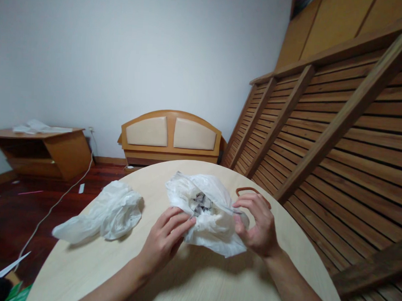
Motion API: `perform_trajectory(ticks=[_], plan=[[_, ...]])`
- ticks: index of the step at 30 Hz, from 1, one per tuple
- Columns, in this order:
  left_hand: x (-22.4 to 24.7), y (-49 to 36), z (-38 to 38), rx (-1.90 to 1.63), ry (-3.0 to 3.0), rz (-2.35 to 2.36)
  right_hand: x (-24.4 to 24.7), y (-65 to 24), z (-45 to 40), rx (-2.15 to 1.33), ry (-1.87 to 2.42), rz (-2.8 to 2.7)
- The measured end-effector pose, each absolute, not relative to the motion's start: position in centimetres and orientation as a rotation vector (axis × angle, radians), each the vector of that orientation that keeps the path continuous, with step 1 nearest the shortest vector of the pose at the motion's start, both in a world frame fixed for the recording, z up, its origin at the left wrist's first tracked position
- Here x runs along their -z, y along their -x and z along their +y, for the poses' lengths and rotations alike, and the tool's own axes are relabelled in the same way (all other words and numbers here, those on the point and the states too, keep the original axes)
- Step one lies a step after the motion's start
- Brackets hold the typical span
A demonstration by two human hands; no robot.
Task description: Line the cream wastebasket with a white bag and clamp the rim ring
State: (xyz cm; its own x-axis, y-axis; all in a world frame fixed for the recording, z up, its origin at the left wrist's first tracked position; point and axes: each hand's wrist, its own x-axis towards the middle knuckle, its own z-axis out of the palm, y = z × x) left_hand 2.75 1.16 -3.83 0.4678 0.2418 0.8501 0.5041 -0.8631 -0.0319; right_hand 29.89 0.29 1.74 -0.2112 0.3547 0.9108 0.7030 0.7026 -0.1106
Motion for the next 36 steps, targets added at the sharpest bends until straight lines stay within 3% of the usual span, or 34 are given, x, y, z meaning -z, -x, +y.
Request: perform_trajectory(ticks=[5,12,22,30,36], plan=[[3.5,-3.2,0.2,1.22,2.442,-0.545,-1.7,-28.1,-0.8,0.555,0.943,-1.786],[3.0,-4.0,-0.7,1.17,2.433,-0.472,-1.3,-27.3,-0.7,0.524,0.99,-1.807],[4.3,-2.7,1.4,1.402,2.363,-0.801,-1.2,-28.5,0.4,0.337,0.64,-2.031],[4.9,-2.4,1.6,1.395,2.432,-0.938,0.5,-28.8,1.8,0.324,0.69,-2.138],[4.7,-2.1,1.5,1.59,2.363,-1.006,1.3,-29.5,2.5,0.215,0.8,-1.991]])
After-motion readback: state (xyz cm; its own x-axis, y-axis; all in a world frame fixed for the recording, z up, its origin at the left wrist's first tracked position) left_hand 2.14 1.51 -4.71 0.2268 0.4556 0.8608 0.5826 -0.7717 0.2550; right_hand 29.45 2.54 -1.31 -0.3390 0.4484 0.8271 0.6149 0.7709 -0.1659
